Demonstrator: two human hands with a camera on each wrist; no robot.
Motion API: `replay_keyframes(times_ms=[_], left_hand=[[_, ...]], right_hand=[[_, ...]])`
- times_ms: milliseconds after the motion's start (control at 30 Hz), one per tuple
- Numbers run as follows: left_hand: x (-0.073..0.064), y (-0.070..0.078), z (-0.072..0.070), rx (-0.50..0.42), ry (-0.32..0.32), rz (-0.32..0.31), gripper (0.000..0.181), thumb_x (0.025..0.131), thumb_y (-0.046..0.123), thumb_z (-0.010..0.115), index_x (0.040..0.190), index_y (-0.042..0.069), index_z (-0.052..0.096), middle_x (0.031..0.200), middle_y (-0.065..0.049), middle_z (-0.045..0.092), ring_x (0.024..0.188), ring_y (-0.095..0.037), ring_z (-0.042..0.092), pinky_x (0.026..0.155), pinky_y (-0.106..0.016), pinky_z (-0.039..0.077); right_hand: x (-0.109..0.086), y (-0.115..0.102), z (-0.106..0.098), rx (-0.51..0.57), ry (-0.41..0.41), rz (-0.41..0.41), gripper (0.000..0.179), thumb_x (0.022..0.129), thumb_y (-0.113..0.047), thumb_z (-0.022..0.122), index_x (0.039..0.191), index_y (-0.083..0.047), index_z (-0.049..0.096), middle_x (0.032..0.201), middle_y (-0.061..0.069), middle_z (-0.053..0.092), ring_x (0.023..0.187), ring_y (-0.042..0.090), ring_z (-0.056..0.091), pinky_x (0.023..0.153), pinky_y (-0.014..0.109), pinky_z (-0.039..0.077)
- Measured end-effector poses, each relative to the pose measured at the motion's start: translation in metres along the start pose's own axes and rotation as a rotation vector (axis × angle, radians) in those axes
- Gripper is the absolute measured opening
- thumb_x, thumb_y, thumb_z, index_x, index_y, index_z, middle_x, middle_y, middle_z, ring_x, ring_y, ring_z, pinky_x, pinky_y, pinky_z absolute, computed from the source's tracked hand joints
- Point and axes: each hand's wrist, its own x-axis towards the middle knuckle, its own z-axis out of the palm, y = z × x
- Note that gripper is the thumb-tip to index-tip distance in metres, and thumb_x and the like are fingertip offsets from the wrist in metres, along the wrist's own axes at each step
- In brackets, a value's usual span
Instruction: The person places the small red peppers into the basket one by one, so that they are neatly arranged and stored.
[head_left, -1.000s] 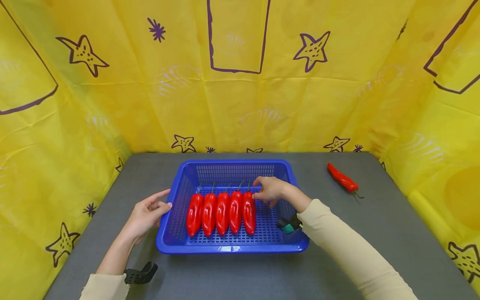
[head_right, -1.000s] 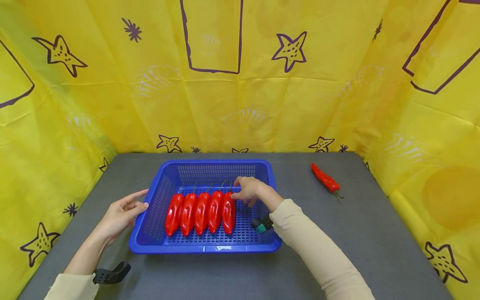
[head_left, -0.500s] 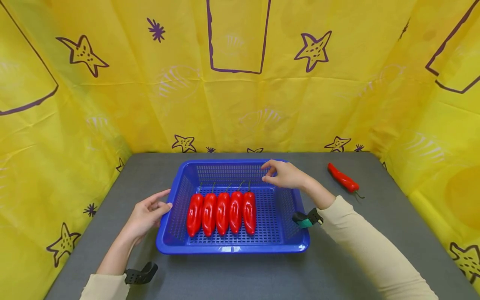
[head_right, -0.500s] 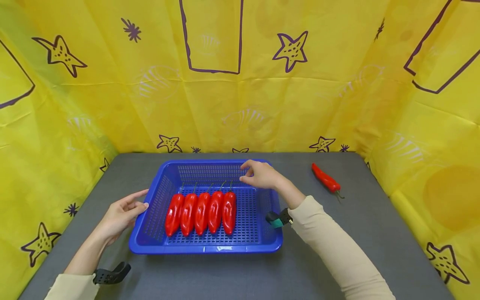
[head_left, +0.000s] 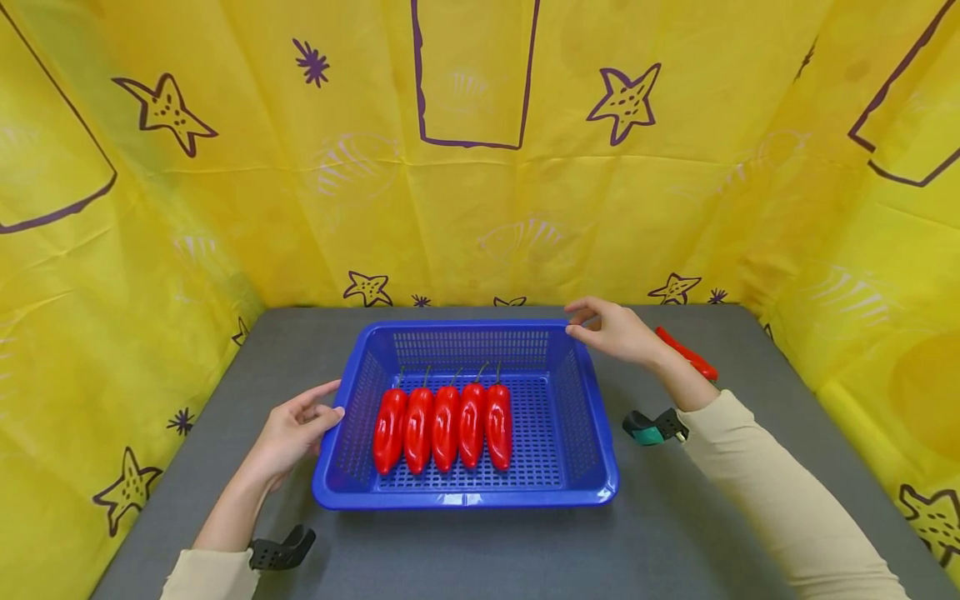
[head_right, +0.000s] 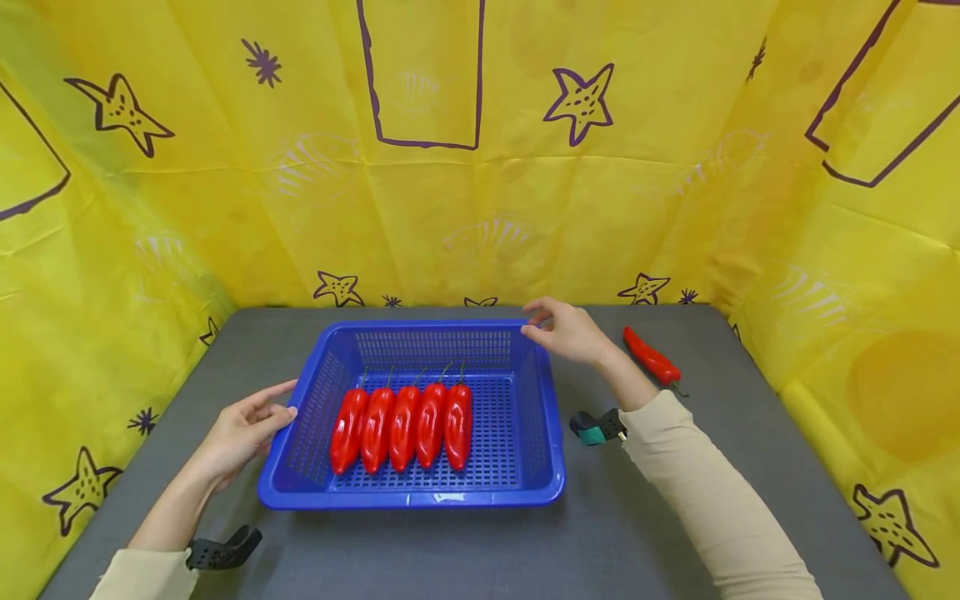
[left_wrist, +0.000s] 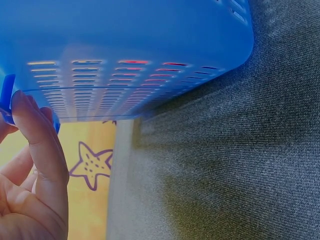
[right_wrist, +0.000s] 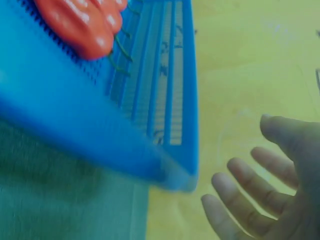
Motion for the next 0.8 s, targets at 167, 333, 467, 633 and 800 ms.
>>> replay_keyframes(times_ms=[167, 333, 467, 633, 800], left_hand=[[-0.001, 0.000, 0.000, 0.009, 0.000, -0.004, 0.063, 0.086, 0.034, 0.063, 0.141, 0.014, 0.037, 0.091, -0.009, 0.063, 0.071, -0.019, 0.060, 0.064, -0.032, 0.054], [-0.001, 0.001, 0.000, -0.004, -0.001, -0.001, 0.063, 0.087, 0.033, 0.063, 0.141, 0.013, 0.036, 0.091, -0.009, 0.063, 0.072, -0.019, 0.061, 0.065, -0.034, 0.054], [-0.001, 0.002, -0.001, -0.002, 0.002, 0.000, 0.062, 0.087, 0.033, 0.063, 0.140, 0.013, 0.037, 0.090, -0.008, 0.063, 0.071, -0.018, 0.060, 0.064, -0.033, 0.054], [-0.001, 0.002, -0.001, 0.019, 0.008, 0.001, 0.062, 0.087, 0.033, 0.063, 0.140, 0.013, 0.037, 0.090, -0.008, 0.064, 0.070, -0.018, 0.059, 0.062, -0.031, 0.053], [-0.001, 0.001, 0.000, 0.021, 0.008, -0.006, 0.063, 0.087, 0.033, 0.063, 0.140, 0.014, 0.037, 0.091, -0.010, 0.063, 0.071, -0.019, 0.060, 0.064, -0.033, 0.054]], right_hand=[[-0.007, 0.021, -0.010, 0.018, 0.068, 0.030, 0.036, 0.090, -0.022, 0.060, 0.122, -0.007, 0.054, 0.106, 0.013, 0.065, 0.094, 0.030, 0.064, 0.074, 0.041, 0.049], [-0.016, 0.040, -0.020, 0.006, 0.127, 0.076, 0.038, 0.090, -0.028, 0.059, 0.122, -0.008, 0.053, 0.107, 0.015, 0.065, 0.098, 0.033, 0.062, 0.080, 0.046, 0.048], [-0.025, 0.055, -0.025, -0.014, 0.148, 0.133, 0.044, 0.091, -0.036, 0.056, 0.126, -0.009, 0.051, 0.113, 0.015, 0.062, 0.103, 0.035, 0.059, 0.083, 0.049, 0.046], [-0.037, 0.073, -0.030, -0.004, 0.170, 0.185, 0.048, 0.092, -0.037, 0.053, 0.130, -0.008, 0.047, 0.120, 0.018, 0.056, 0.108, 0.038, 0.054, 0.088, 0.053, 0.042], [-0.050, 0.088, -0.036, 0.007, 0.181, 0.234, 0.052, 0.093, -0.042, 0.050, 0.131, -0.007, 0.044, 0.123, 0.020, 0.053, 0.111, 0.041, 0.051, 0.090, 0.057, 0.039]])
